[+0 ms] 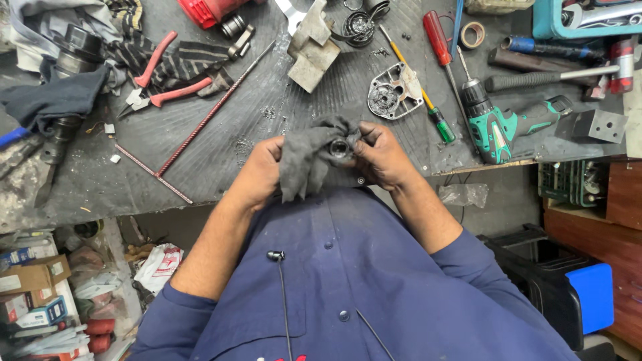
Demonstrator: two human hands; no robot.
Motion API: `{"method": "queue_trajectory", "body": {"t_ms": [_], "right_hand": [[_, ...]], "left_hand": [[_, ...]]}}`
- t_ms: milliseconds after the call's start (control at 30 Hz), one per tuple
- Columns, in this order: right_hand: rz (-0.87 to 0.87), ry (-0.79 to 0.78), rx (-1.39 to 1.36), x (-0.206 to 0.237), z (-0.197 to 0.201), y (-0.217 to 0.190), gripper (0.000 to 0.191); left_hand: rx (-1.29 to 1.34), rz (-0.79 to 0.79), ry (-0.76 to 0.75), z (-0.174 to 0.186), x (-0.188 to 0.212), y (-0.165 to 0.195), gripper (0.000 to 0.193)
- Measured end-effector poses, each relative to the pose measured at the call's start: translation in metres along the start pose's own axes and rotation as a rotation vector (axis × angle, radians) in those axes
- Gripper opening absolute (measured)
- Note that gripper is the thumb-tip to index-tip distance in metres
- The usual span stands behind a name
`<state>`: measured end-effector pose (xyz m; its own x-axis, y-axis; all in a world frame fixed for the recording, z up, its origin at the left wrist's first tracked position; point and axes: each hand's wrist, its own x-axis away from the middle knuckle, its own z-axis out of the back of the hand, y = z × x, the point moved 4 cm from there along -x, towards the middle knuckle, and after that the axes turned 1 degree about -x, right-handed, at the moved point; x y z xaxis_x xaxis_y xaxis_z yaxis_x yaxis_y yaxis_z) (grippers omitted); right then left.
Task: The person uses pliers on a small metal part at a cluttered workbench, then wipes parts and their hands with a rag. They scoop dark grease from a container and spread it by hand inside a metal engine housing, working the grease around the component.
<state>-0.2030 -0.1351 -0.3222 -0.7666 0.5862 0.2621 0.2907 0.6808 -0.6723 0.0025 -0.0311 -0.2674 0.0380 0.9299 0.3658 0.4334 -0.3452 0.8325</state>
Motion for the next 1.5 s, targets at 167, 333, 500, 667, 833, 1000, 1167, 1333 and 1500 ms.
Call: {"method": "queue_trajectory", "body": {"t_ms": [167, 333, 500, 667, 833, 1000, 1167, 1333, 1500], "right_hand": [[-0.013, -0.001, -0.027, 0.003, -0.012, -0.007, 0.050], [0.050, 0.032, 0.240, 0.002, -0.003, -0.002, 0.043], [0.172, 0.153, 0.648, -0.003, 0.002, 0.012, 0.015], [0.202, 0.231, 0.491, -0.006, -0.006, 0.021, 0.013], [0.113, 0.147, 0.498, -0.008, -0.018, 0.020, 0.014], [-0.058, 0.033, 0.370, -0.008, -0.033, 0.022, 0.028], [-0.001, 0.018, 0.452, -0.008, -0.037, 0.025, 0.023], [0.212, 0.124, 0.749, -0.013, -0.041, 0.025, 0.012], [0.388, 0.084, 1.034, -0.033, -0.065, 0.015, 0.011]], "left_hand": [[-0.070, -0.118, 0.266, 0.012, -0.006, -0.013, 0.012], [-0.328, -0.498, 0.334, 0.009, 0.008, -0.004, 0.018], [-0.700, -0.587, 0.289, -0.009, 0.016, 0.008, 0.024], [-0.391, -0.393, 0.263, -0.016, 0.011, 0.006, 0.035], [-0.710, -0.632, 0.367, -0.017, 0.022, 0.014, 0.027], [-0.972, -0.919, 0.360, -0.019, 0.030, 0.020, 0.022], [-0.862, -0.808, 0.432, -0.010, 0.030, 0.010, 0.018], [-0.297, -0.362, 0.418, 0.018, 0.007, -0.023, 0.010], [0.050, -0.207, 0.284, 0.046, -0.008, -0.037, 0.015]]}}
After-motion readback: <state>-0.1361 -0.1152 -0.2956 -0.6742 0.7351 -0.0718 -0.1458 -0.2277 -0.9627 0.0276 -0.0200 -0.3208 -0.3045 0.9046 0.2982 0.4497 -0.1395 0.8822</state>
